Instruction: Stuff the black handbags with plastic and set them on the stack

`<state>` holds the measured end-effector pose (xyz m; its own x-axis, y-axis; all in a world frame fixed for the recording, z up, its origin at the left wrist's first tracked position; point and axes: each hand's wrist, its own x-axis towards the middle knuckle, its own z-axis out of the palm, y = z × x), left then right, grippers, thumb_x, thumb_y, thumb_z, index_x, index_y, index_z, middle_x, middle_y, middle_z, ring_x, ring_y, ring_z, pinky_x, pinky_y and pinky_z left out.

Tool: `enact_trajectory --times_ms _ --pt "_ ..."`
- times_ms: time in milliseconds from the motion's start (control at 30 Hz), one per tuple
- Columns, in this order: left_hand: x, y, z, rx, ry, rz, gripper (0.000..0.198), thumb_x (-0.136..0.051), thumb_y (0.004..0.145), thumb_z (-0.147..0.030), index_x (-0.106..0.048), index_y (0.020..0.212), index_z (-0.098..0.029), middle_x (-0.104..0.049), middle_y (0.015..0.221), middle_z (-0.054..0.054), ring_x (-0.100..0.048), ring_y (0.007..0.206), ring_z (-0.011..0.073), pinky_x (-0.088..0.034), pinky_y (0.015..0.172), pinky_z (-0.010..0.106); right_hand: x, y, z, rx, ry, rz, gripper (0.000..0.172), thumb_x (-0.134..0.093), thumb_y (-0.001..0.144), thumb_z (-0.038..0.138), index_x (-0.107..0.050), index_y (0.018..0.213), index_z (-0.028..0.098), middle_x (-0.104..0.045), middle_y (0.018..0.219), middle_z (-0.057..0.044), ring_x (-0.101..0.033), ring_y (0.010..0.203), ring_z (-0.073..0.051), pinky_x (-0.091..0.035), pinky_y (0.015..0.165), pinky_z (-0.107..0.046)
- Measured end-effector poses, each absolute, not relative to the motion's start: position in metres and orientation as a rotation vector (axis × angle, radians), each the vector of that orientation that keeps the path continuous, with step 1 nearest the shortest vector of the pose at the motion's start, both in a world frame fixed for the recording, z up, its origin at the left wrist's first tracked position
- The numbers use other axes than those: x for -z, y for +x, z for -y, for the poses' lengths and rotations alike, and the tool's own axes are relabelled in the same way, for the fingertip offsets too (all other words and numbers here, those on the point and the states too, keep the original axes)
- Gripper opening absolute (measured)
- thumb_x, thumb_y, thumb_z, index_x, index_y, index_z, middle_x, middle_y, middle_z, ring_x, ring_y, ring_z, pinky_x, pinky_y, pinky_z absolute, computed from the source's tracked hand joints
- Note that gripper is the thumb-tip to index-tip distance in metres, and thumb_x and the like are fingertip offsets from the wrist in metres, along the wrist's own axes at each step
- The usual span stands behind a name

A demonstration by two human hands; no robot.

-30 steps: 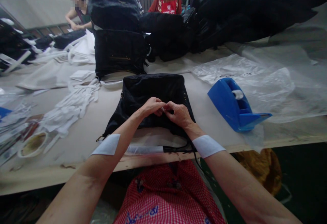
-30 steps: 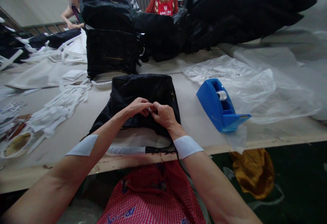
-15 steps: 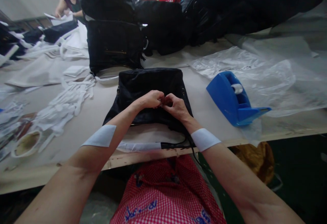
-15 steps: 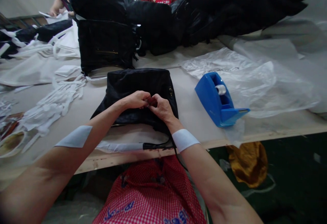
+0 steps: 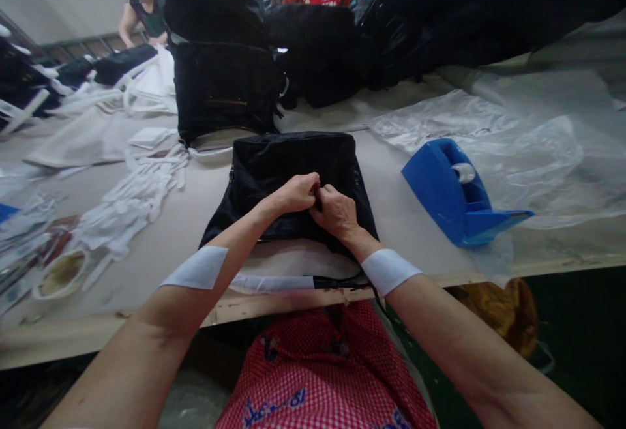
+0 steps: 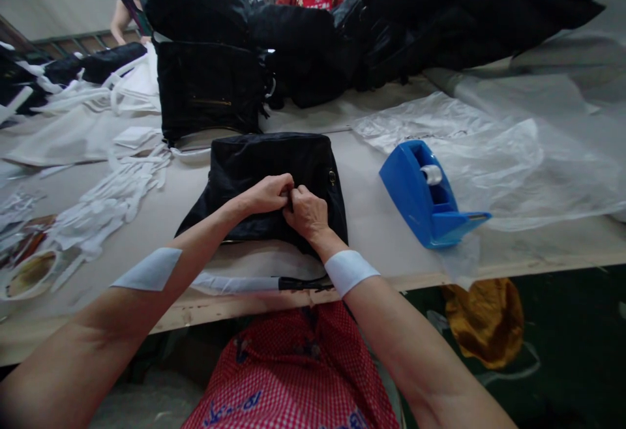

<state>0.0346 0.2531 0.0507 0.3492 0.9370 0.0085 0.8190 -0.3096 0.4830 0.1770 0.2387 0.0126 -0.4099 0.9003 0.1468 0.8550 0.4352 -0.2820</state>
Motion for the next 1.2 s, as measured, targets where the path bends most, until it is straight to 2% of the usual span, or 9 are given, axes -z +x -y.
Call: enact_trajectory --times_ms 233,367,767,833,900,1000,1067,1133,1200 --pt "-0.039 0.024 -0.244 -0.394 2.519 -1.51 0.013 -0.055 0.091 -0.02 -0.067 0.09 -0.015 -0.066 0.09 0.006 -0.062 0.084 0.0184 -0.047 0.078 0.026 -0.006 0.179 -0.244 -0.238 -1.492 2.413 0.022 -0.05 0.091 0.031 -0.063 0.102 0.017 -0.062 0.102 -0.008 -0.058 0.081 -0.019 -0.029 0.057 -0.029" --pt "-0.04 0.025 -0.241 -0.165 2.683 -1.581 0.021 -0.05 0.098 -0.027 -0.067 0.095 -0.016 -0.064 0.094 0.006 -0.064 0.086 0.0192 -0.047 0.07 0.026 -0.003 0.18 -0.244 -0.241 -1.493 2.376 0.017 -0.052 0.09 0.031 -0.062 0.094 0.017 -0.062 0.099 -0.006 -0.057 0.08 -0.019 -0.028 0.057 -0.029" --pt "-0.04 0.022 -0.246 0.135 2.964 -1.362 0.025 -0.036 0.1 -0.012 -0.06 0.104 -0.011 -0.064 0.102 0.01 -0.063 0.092 0.0214 -0.05 0.071 0.031 0.008 0.185 -0.253 -0.31 -1.384 2.326 0.012 -0.056 0.086 0.028 -0.061 0.084 0.017 -0.06 0.087 -0.006 -0.057 0.077 -0.019 -0.035 0.059 -0.028" --pt "-0.035 0.02 -0.246 0.118 2.972 -1.362 0.024 -0.036 0.099 -0.011 -0.059 0.107 -0.011 -0.064 0.104 0.011 -0.063 0.093 0.0213 -0.05 0.072 0.031 0.003 0.188 -0.252 -0.382 -1.345 2.256 0.013 -0.057 0.084 0.026 -0.063 0.09 0.016 -0.06 0.089 -0.007 -0.057 0.074 -0.018 -0.04 0.062 -0.028" --pt "-0.028 0.017 -0.247 0.074 2.955 -1.373 0.022 -0.038 0.099 -0.013 -0.058 0.109 -0.01 -0.063 0.106 0.011 -0.063 0.094 0.0212 -0.05 0.073 0.03 -0.007 0.188 -0.242 -0.402 -1.299 2.186 0.03 -0.055 0.084 0.024 -0.063 0.112 0.016 -0.061 0.098 -0.008 -0.057 0.073 -0.017 -0.045 0.065 -0.028" --pt "-0.022 0.014 -0.251 0.012 2.896 -1.386 0.018 -0.043 0.1 -0.017 -0.059 0.105 -0.012 -0.064 0.103 0.01 -0.063 0.092 0.0193 -0.048 0.072 0.027 -0.027 0.18 -0.212 -0.352 -1.157 2.288 0.056 -0.048 0.086 0.019 -0.045 0.142 0.022 -0.058 0.113 -0.009 -0.059 0.085 -0.02 -0.047 0.066 -0.028" --pt "-0.022 0.013 -0.252 0.005 2.869 -1.377 0.017 -0.044 0.1 -0.021 -0.059 0.1 -0.014 -0.064 0.098 0.008 -0.063 0.087 0.0181 -0.046 0.068 0.025 -0.037 0.169 -0.185 -0.344 -1.057 2.455 0.06 -0.045 0.086 0.016 -0.042 0.146 0.024 -0.058 0.113 -0.009 -0.058 0.086 -0.02 -0.044 0.061 -0.026" --pt "-0.024 0.013 -0.252 -0.02 2.859 -1.382 0.018 -0.044 0.101 -0.024 -0.059 0.098 -0.014 -0.064 0.096 0.007 -0.063 0.085 0.0181 -0.043 0.064 0.025 -0.044 0.16 -0.159 -0.383 -0.928 2.631 0.052 -0.046 0.083 0.012 -0.056 0.132 0.022 -0.059 0.104 -0.007 -0.056 0.078 -0.017 -0.039 0.055 -0.025" --pt "-0.026 0.013 -0.251 -0.064 2.848 -1.41 0.018 -0.043 0.101 -0.023 -0.058 0.097 -0.015 -0.064 0.097 0.007 -0.063 0.085 0.0182 -0.042 0.063 0.026 -0.048 0.157 -0.14 -0.434 -0.799 2.733 0.03 -0.048 0.08 0.01 -0.068 0.101 0.02 -0.06 0.093 -0.005 -0.054 0.074 -0.015 -0.036 0.055 -0.025"
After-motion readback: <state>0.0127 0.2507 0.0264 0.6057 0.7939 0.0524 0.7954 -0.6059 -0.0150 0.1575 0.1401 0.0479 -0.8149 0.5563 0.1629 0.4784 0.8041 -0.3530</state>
